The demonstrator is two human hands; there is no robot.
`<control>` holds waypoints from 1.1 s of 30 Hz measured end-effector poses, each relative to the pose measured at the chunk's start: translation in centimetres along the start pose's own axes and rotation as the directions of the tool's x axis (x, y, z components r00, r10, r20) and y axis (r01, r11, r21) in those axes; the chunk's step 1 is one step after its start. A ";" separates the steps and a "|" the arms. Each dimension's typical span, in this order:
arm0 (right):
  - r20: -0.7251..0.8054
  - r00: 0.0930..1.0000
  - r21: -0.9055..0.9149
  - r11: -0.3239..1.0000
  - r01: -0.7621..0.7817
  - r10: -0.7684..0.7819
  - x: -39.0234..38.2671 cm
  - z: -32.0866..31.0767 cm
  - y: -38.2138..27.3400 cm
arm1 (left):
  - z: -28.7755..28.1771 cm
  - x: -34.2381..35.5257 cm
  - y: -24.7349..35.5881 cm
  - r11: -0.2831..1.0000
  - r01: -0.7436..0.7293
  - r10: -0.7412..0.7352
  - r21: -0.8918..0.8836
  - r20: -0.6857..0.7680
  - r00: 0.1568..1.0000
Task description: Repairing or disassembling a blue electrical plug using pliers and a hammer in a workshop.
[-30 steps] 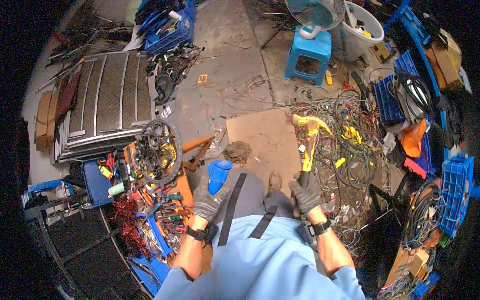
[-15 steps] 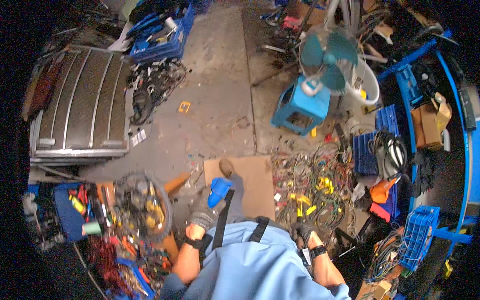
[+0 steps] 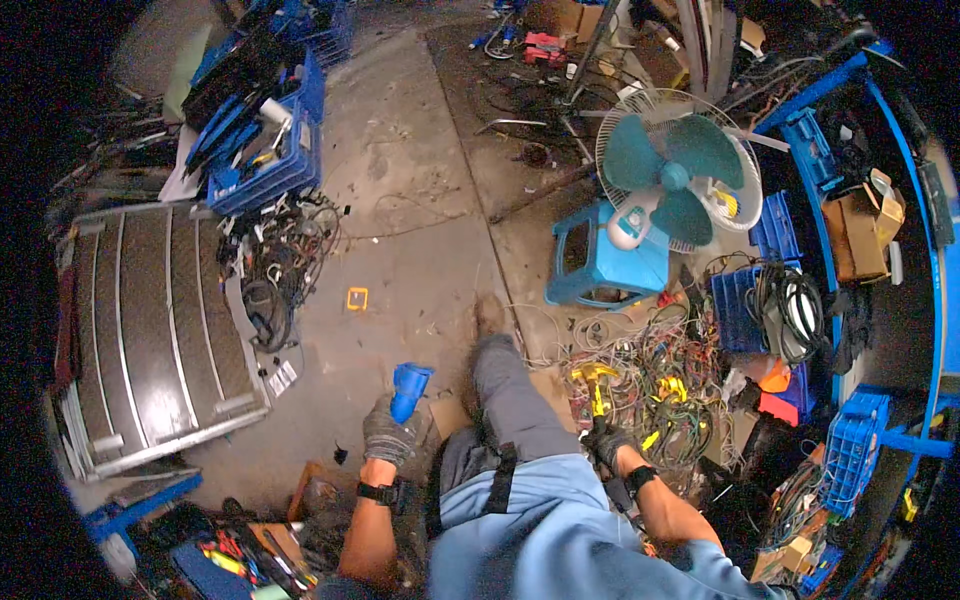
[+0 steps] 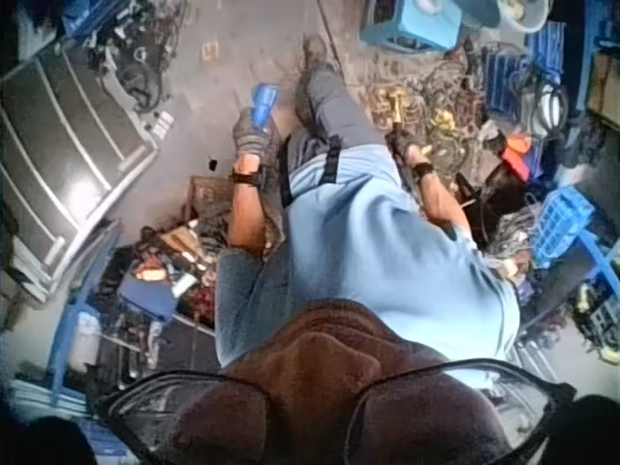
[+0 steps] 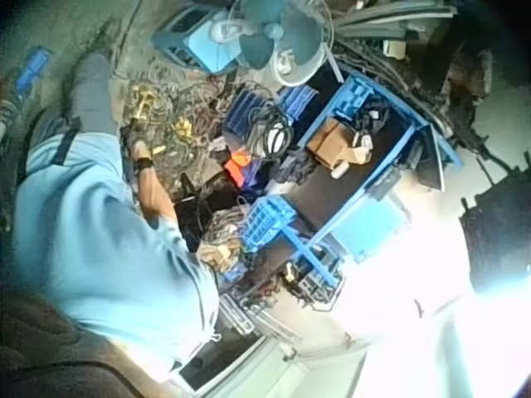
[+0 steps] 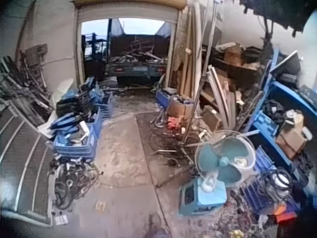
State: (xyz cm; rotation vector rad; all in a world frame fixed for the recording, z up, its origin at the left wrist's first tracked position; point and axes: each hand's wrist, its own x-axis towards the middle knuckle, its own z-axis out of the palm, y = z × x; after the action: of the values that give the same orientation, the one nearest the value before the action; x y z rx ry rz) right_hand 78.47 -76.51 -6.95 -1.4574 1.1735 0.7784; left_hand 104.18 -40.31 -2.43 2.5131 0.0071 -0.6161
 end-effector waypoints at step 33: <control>-0.672 0.734 -0.051 0.994 0.094 -0.104 65.8 16.6 -34.5 | 43.7 101.1 9.1 0.397 -0.873 0.634 0.284 0.602 0.485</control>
State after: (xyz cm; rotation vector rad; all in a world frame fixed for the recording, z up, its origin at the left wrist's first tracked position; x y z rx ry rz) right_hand 133.12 -78.75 -59.88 -1.8729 1.6068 0.1525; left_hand 177.21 -82.57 -73.73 2.4022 -1.6834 -0.7581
